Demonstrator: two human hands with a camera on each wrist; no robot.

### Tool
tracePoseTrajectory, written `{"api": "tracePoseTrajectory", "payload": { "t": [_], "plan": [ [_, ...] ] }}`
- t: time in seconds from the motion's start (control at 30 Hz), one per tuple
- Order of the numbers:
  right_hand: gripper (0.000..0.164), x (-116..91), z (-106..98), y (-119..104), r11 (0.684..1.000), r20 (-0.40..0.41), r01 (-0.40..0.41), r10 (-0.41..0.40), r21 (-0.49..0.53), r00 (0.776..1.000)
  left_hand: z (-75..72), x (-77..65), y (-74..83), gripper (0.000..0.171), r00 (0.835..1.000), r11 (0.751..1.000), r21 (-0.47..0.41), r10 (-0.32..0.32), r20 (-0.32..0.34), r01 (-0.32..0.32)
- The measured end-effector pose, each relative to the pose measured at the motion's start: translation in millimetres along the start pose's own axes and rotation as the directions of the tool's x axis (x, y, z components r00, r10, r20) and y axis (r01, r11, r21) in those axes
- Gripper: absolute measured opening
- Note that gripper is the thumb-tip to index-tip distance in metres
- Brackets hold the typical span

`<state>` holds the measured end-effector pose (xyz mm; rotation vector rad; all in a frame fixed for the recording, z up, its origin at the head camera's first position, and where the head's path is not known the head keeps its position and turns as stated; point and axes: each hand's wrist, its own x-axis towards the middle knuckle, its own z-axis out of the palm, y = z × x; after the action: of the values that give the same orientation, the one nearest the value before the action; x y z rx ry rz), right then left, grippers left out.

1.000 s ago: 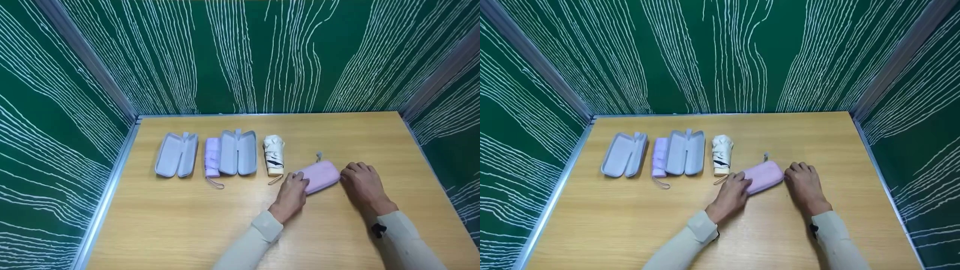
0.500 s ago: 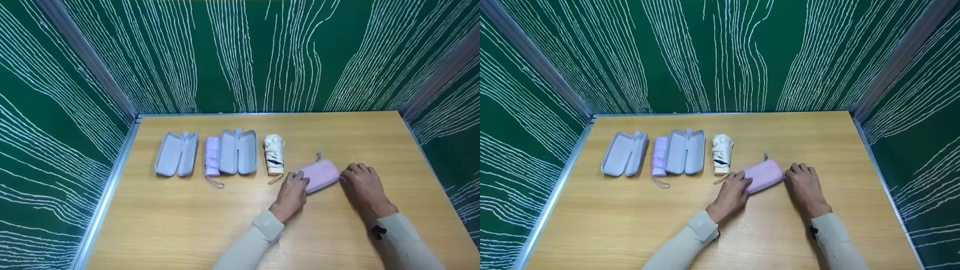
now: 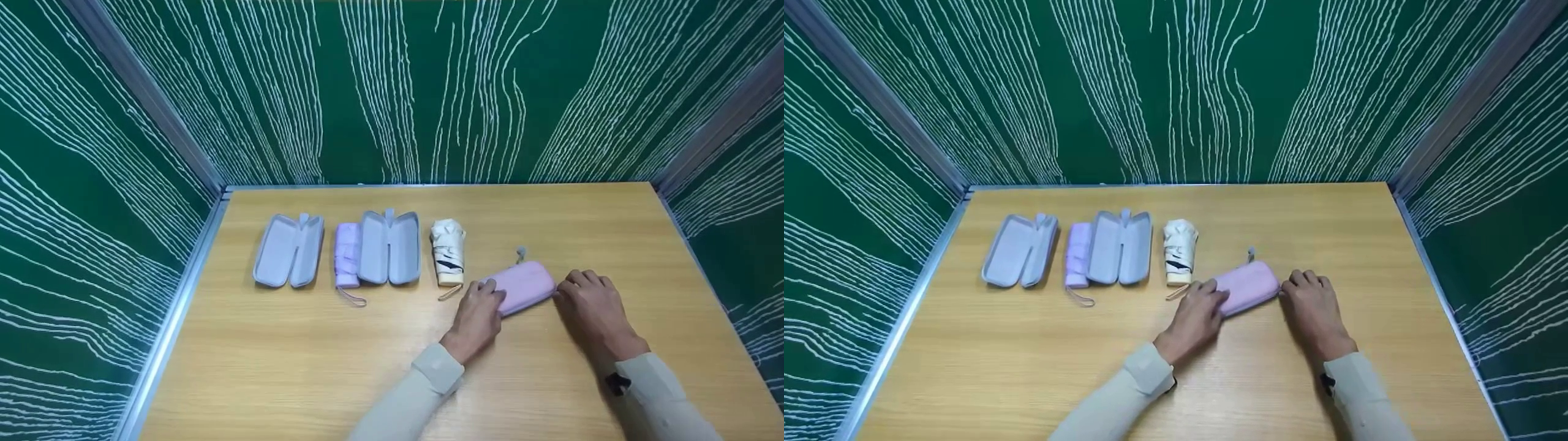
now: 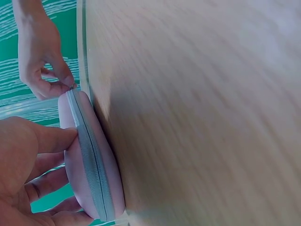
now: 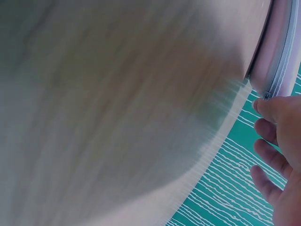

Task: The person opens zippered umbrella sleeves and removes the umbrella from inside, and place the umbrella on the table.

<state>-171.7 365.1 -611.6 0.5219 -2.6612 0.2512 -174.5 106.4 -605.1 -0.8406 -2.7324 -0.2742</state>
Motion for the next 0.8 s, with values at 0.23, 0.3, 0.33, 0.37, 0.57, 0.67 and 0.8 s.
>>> {"api": "tracePoseTrajectory", "payload": {
  "t": [0.23, 0.3, 0.33, 0.37, 0.57, 0.67, 0.8],
  "plan": [
    [0.008, -0.9, -0.5, -2.0, 1.0, -0.001, 0.012, -0.012, -0.013, 1.0, -1.5, 0.5, 0.5, 0.018, 1.0, 0.999, -0.032, -0.015, 0.013, 0.016],
    [0.009, -1.5, -0.3, -2.4, 1.0, -0.01, 0.018, -0.019, -0.015, 1.0, -2.1, 0.5, 0.6, 0.019, 1.0, 0.999, -0.037, -0.017, 0.011, 0.017],
    [0.009, -1.8, -0.2, -2.6, 1.0, -0.016, 0.022, -0.022, -0.016, 1.0, -2.2, 0.6, 0.8, 0.019, 1.0, 0.999, -0.039, -0.019, 0.01, 0.019],
    [0.009, -2.1, -0.1, -2.7, 0.999, -0.023, 0.027, -0.027, -0.017, 0.999, -2.3, 0.7, 0.9, 0.019, 1.0, 0.999, -0.04, -0.019, 0.009, 0.019],
    [0.007, -3.3, 1.4, -5.1, 0.999, -0.044, 0.038, -0.039, -0.022, 0.998, -2.6, 1.8, 1.8, 0.021, 1.0, 0.999, -0.029, -0.023, 0.015, 0.024],
    [0.008, -3.3, 1.4, -7.7, 0.999, -0.03, 0.029, -0.03, -0.026, 0.999, -3.2, 1.8, 2.5, 0.021, 0.999, 0.999, -0.023, -0.031, 0.022, 0.031],
    [0.012, -3.9, 2.4, -11.0, 0.999, -0.059, 0.048, -0.049, -0.019, 0.997, -2.6, 1.1, 3.3, 0.021, 0.999, 0.999, -0.016, -0.032, 0.008, 0.032]
  ]
}}
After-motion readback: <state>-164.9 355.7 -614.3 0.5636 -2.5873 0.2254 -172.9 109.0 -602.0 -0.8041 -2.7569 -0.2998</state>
